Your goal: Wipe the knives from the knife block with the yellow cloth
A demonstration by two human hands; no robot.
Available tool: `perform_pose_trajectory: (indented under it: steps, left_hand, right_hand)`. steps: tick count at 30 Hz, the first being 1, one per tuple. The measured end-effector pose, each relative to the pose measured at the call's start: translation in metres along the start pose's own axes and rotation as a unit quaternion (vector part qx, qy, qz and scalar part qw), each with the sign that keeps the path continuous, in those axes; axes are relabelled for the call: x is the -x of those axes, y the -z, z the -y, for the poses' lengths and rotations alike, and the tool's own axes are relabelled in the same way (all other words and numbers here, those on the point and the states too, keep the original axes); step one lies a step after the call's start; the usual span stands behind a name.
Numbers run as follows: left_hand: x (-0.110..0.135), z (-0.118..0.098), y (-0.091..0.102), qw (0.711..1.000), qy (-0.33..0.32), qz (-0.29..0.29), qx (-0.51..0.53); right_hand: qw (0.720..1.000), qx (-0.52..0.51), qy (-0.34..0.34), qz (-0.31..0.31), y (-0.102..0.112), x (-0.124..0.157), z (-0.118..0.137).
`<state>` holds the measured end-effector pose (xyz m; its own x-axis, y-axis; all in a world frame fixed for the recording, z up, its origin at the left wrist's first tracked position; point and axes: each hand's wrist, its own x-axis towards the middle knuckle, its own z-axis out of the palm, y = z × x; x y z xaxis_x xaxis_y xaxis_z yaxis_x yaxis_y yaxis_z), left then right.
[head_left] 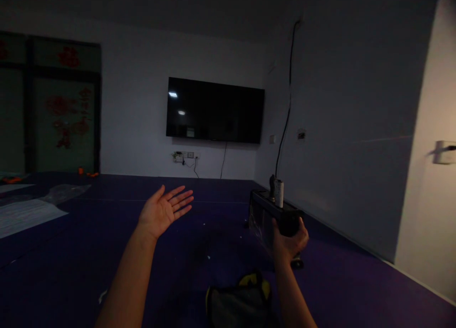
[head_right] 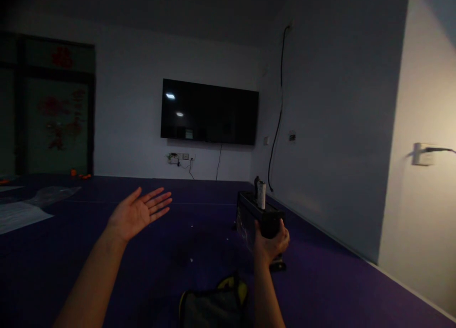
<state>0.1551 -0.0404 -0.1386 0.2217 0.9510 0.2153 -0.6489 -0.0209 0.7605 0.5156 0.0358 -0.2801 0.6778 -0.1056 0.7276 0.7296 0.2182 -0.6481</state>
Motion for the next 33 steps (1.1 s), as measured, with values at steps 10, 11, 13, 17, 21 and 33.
perform_pose_trajectory:
  steps: [10,11,13,17,21,33]
  left_hand:
    - [0.002,-0.008,0.011,0.999,-0.027,0.028,-0.004]
    - [0.004,-0.009,0.010,0.999,-0.029,0.015,-0.009]
    - [0.007,-0.011,0.007,0.999,-0.033,-0.017,-0.019]
    - [0.013,-0.015,0.001,0.996,-0.051,-0.060,-0.043]
    - [0.017,-0.019,-0.002,0.994,-0.066,-0.075,-0.045]
    - [0.023,-0.027,-0.002,0.989,-0.092,-0.104,-0.058]
  right_hand:
    - [0.996,0.075,-0.036,0.025,0.012,-0.002,0.029]
    - [0.997,0.082,-0.007,0.012,0.016,-0.007,0.039]
    - [0.995,0.078,0.065,-0.007,0.024,-0.024,0.063]
    - [0.986,-0.027,0.143,0.079,0.040,-0.059,0.115]
    - [0.803,-0.129,0.171,0.556,0.045,-0.058,0.139]
    - [0.299,0.234,0.017,0.925,0.020,0.052,0.138]
